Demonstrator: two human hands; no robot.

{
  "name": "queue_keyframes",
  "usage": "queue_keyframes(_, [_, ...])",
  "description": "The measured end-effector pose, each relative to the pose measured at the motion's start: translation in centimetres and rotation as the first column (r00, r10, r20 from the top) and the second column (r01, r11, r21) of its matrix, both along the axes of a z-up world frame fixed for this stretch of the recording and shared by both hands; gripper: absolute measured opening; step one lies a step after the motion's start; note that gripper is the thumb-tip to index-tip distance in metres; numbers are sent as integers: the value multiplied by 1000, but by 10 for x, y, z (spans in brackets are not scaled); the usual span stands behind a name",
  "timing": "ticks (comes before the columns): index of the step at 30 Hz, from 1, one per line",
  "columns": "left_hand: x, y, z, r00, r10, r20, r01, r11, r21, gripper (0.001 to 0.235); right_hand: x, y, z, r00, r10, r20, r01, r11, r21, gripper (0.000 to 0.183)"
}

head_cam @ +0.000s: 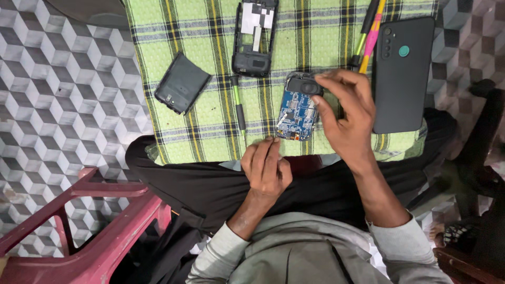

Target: The person holds a disassembled mobile phone motherboard and uses a small screwdriver to loosen and tighten screws on the board. They rotate the board to access different areas and continue working on the same unit throughout the clip.

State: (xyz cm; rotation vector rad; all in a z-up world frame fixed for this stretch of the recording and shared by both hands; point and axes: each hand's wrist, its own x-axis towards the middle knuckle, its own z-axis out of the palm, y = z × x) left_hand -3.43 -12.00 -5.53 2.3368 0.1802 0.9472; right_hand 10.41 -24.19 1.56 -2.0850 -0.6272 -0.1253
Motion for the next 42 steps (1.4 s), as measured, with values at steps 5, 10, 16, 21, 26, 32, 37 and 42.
queue_keyframes(5, [1, 0, -1, 1000, 10, 6, -10, 1000, 14, 34, -3, -5, -7, 999, 13, 35, -15, 997, 71, 31])
queue_keyframes(10, [2, -1, -2, 1000, 10, 14, -10, 1000, 15, 35, -5, -9, -13, 999, 16, 47, -22, 990, 142, 30])
queue_keyframes(16, [1, -1, -5, 1000, 6, 12, -7, 1000, 20, 35, -7, -11, -14, 999, 22, 43, -29, 986, 164, 29])
queue_keyframes(21, [1, -2, -9, 1000, 8, 14, -8, 1000, 20, 35, -6, -11, -15, 999, 23, 40, -28, 988, 152, 29])
queue_keyframes(26, [1, -2, -10, 1000, 7, 23, -8, 1000, 30, 35, -6, -11, -15, 999, 17, 27, -21, 987, 160, 30])
queue_keyframes(32, [2, -2, -8, 1000, 15, 22, -16, 1000, 22, 35, -6, -10, -16, 1000, 20, 2, -20, 984, 177, 31])
queue_keyframes(37, [3, -1, -2, 1000, 16, 4, -16, 1000, 27, 34, -6, -7, -12, 998, 10, -67, 5, 976, 217, 34])
queue_keyframes(42, [3, 0, -2, 1000, 10, -6, -10, 1000, 29, 35, -4, -7, -11, 995, -3, -97, 23, 978, 206, 34])
